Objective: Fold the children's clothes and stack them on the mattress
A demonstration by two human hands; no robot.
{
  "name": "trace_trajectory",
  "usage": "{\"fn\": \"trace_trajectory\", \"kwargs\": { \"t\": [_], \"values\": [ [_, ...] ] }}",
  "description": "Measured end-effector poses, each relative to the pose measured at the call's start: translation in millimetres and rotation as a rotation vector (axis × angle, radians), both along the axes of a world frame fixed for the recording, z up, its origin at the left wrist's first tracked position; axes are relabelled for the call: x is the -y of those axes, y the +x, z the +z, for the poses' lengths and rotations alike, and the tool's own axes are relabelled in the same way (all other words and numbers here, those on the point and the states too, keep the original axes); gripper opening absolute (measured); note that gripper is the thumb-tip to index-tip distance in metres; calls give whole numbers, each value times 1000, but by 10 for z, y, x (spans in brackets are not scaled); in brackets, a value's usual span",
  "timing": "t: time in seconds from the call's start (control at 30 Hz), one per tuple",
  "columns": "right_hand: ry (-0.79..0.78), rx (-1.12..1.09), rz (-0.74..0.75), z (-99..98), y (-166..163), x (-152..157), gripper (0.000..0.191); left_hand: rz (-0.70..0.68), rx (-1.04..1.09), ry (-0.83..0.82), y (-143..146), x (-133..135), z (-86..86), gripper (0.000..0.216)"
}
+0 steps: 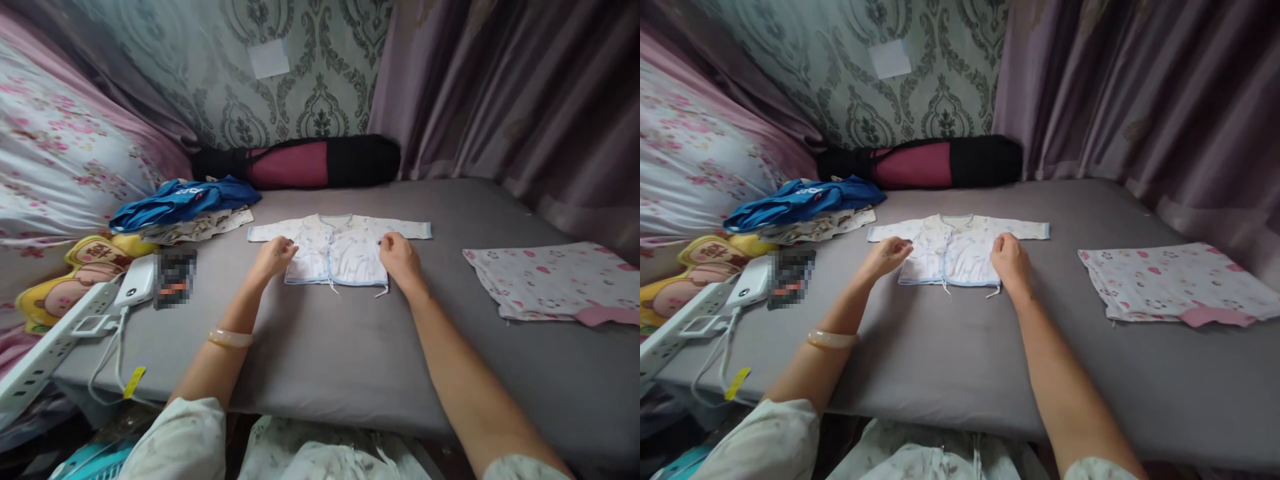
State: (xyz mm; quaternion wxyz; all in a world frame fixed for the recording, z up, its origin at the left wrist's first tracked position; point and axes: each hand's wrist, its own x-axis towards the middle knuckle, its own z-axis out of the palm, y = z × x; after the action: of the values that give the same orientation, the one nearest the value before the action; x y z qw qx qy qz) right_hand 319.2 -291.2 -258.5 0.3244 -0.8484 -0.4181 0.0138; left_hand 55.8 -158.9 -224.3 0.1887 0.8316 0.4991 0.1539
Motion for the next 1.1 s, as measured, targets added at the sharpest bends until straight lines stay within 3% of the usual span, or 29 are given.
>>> {"fn": "trace_trajectory", "kwargs": {
  "t": [0.1,0.2,0.33,0.6,0.8,1.1],
  "values": [
    [-271,-93,-61,6,274,88,33,71,-111,-56,-124,23,-157,27],
    [-507,-239,-22,-29,380,114,39,105,-97,-120,-177,89,-213,28],
    [-647,-270,91,16,287,115,45,118,7,-219,-189,194,-235,37],
    [-671,-380,281,146,174,232,34,47,139,-254,-265,262,-326,55],
    [-656,-384,295,159,211,268,29,-13,114,-187,-308,280,-271,50],
    [-697,-391,301,226,204,298,30,-77,21,-221,-307,256,-259,33]
  ]
}}
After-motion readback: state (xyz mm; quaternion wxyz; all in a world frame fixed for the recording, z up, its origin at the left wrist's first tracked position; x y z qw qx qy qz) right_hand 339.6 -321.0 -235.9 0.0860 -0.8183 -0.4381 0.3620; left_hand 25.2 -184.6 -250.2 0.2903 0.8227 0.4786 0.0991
